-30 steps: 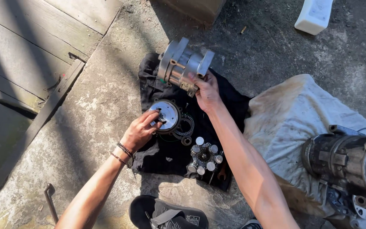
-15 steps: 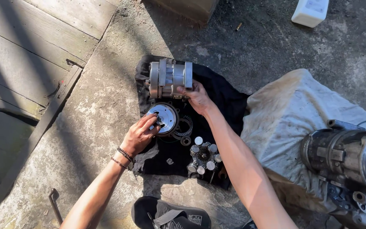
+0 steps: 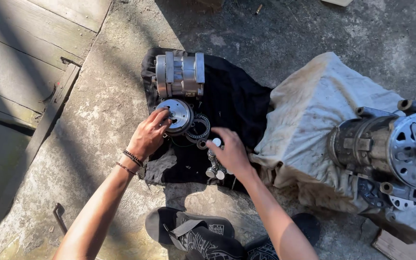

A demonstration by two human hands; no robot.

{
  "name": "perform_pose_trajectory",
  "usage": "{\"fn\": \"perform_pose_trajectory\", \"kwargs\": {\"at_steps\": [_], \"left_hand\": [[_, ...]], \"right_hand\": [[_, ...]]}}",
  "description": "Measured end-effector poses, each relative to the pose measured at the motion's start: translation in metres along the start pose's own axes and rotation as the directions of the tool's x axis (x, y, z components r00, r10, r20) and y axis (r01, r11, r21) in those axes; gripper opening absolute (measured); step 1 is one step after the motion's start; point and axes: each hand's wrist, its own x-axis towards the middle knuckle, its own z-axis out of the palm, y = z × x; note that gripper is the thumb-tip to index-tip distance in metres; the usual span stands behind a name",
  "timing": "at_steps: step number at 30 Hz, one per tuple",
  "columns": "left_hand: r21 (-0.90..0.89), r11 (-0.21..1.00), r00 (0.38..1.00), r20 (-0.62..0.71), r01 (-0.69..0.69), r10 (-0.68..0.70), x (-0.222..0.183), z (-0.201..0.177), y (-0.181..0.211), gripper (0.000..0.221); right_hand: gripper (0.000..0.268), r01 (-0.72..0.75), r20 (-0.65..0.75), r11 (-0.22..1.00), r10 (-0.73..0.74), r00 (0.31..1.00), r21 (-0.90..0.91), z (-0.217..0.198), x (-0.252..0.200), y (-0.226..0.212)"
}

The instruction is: Inspecting and assembling internal components of a mechanical assembly on the floor.

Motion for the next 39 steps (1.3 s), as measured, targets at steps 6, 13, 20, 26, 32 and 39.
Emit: {"fn": "perform_pose_trajectory", "kwargs": {"at_steps": [6,13,20,26,32,39], "left_hand": [[0.111,0.993,0.998,0.058,-0.031,0.025,0.014,-0.016,0.013,0.044],[0.105,0.994,0.999,0.049,0.015,-0.02,0.03,-0.027,0.036,0.059],[0.113,0.986,0.987,0.121,-0.123,0.11,0.064,-0.035,0.063,0.051],[0.122,0.981,0.986,0.08,-0.153,0.144,0.072,-0.032,0.07,0.031],[0.144,0.99,0.959,0.279,0.007,-0.047,0.066,-0.012,0.092,0.092],[-0.007,1.0,0.965,0.261,-0.005,0.007,0.094,-0.015,0.169,0.07]], "right_hand": [[0.09,0.009,0.045,0.937,0.007,0.999,-0.35,0.015,-0.052,0.032],[0.042,-0.032,-0.249,0.986,-0.01,0.969,-0.164,0.028,-0.069,0.052],[0.047,-0.106,-0.273,0.988,0.132,0.953,0.108,-0.009,-0.091,0.047],[0.065,-0.113,-0.121,0.977,0.092,0.988,-0.182,-0.015,-0.103,0.073],[0.057,-0.138,-0.099,0.956,0.116,0.988,-0.257,-0.012,-0.127,0.08],[0.039,-0.245,0.051,0.944,0.262,0.964,-0.222,-0.027,-0.137,0.1]]}}
